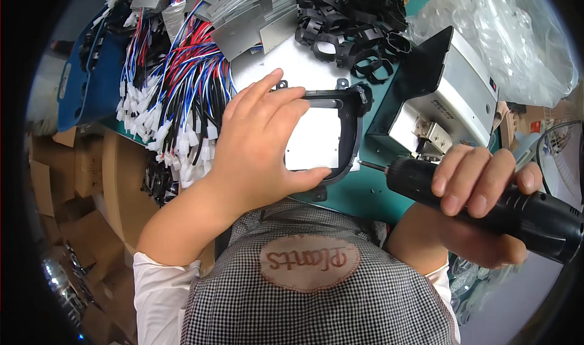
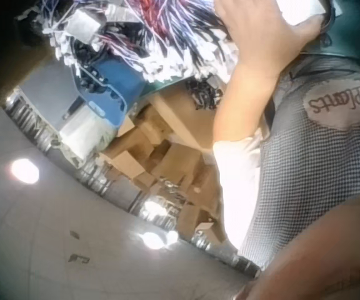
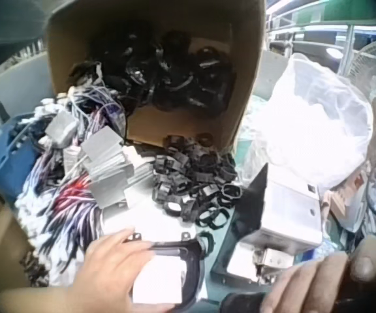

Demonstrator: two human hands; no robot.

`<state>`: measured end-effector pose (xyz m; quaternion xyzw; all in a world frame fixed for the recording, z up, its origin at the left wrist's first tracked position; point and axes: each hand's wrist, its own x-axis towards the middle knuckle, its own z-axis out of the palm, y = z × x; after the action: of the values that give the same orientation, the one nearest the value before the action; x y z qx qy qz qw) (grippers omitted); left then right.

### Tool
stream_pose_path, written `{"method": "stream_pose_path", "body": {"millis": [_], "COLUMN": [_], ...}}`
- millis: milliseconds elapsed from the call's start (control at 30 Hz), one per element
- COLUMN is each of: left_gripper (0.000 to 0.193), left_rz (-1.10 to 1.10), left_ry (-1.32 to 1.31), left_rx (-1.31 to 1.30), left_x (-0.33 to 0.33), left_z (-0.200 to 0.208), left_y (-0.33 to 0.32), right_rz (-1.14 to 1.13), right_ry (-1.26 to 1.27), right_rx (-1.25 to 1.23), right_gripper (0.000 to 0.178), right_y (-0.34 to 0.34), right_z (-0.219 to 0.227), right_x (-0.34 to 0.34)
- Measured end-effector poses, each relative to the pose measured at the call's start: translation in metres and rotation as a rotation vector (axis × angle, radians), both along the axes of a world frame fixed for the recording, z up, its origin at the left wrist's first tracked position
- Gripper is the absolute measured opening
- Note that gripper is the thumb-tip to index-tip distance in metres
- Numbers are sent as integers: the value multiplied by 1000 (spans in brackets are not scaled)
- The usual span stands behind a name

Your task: The person assembles electronic components, including a plastic housing, LED module, wire harness, and circuit board, by securing them together with screws using an electric screwdriver.

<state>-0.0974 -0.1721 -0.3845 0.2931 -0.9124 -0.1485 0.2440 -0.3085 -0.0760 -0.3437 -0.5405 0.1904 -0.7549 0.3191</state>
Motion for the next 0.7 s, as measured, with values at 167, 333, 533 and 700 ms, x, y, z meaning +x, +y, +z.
{"method": "stream_pose_path", "body": {"millis": [167, 333, 533, 700], "left_gripper": [69, 70, 70, 71], "left_rz": [29, 55, 65, 79], "left_ry": [13, 16, 35, 49], "left_rx": [-33, -19, 7, 21], "left_x": [-6, -8, -8, -8], "left_z": [-15, -20, -21, -22], "left_y": [-1, -1, -1, 0], "right_rz": [-9, 0, -53, -87], "right_ry": [-3, -1, 25, 97], "right_rx": [3, 8, 18, 23], "right_gripper": [61, 63, 64, 62], "right_y": [-14, -24, -30, -34], "right_z": [-12, -21, -26, -28], "right_x": [5, 3, 5, 10]}}
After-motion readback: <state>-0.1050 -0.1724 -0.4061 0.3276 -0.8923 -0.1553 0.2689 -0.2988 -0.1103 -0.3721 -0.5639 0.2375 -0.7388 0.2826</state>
